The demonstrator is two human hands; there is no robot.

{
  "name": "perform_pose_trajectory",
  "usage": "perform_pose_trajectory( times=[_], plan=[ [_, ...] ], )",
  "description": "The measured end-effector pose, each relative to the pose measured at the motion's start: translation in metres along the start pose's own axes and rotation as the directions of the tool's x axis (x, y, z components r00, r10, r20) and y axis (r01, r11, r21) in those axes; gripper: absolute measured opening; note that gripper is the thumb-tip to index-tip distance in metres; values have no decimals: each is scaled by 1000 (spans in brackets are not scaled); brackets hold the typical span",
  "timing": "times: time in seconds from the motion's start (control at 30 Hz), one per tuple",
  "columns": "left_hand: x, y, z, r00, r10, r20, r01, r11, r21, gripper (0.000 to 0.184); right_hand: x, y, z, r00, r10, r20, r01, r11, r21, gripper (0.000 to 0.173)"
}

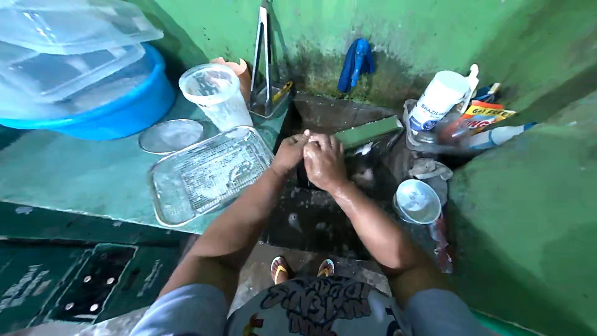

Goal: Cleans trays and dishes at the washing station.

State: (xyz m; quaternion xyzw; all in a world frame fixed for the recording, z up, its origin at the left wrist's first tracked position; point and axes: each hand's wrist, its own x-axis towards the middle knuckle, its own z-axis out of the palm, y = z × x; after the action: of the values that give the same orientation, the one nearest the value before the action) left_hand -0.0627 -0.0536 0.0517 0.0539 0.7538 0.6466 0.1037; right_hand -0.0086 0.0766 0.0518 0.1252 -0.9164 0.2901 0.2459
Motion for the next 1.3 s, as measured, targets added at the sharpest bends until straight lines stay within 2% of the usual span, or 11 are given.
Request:
perform_pose_trajectory(
  times=[0.13, 0.27, 0.37, 0.47, 0.57, 0.7, 0.8, 0.87, 0.97, 1.13, 1.3],
  plan=[
    [7, -5, -1, 989, 36, -141, -20, 993, 113, 59, 32, 28, -16, 963, 248, 104, -235, 964, -124, 31],
    [15, -2, -8, 992, -1, -125, 19, 989, 146, 61, 52, 117, -39, 898, 438, -52, -436, 866, -246, 44],
    [20, 3, -8, 986, -62, -152, 88, 981, 172, 65, 46, 92, -10, 947, 321, 3, -299, 887, -353, 54],
    [22, 8, -8, 981, -77, -178, 105, 982, 157, 65, 29, 18, 37, 1000, 19, -5, -19, 982, -190, 41],
    [23, 9, -12, 986, -93, -138, 114, 982, 154, 60, 44, 17, 27, 986, 129, 107, -109, 979, -169, 39],
    [34, 0, -15, 989, -120, -88, 128, 988, 92, 39, 82, 119, -46, 828, 546, 131, -507, 827, -243, 38],
    [34, 0, -16, 989, -132, -74, 139, 986, 95, 38, 89, 199, -72, 644, 756, 116, -761, 616, 205, 37],
    [32, 4, -15, 983, -158, -93, 168, 980, 105, 38, 83, 226, -71, 467, 853, 232, -798, 294, 526, 39],
    [31, 0, -18, 978, -172, -122, 169, 985, -37, 34, 75, 227, -59, 413, 880, 235, -682, 128, 720, 37],
    [31, -7, -43, 982, -160, -99, 151, 985, -86, 26, 112, 173, -98, 623, 772, 122, -613, 386, 690, 30],
    [29, 2, -24, 996, -13, 91, -3, 986, 165, 30, 167, 58, -153, 880, 464, 102, -474, 872, 120, 33]
  ],
)
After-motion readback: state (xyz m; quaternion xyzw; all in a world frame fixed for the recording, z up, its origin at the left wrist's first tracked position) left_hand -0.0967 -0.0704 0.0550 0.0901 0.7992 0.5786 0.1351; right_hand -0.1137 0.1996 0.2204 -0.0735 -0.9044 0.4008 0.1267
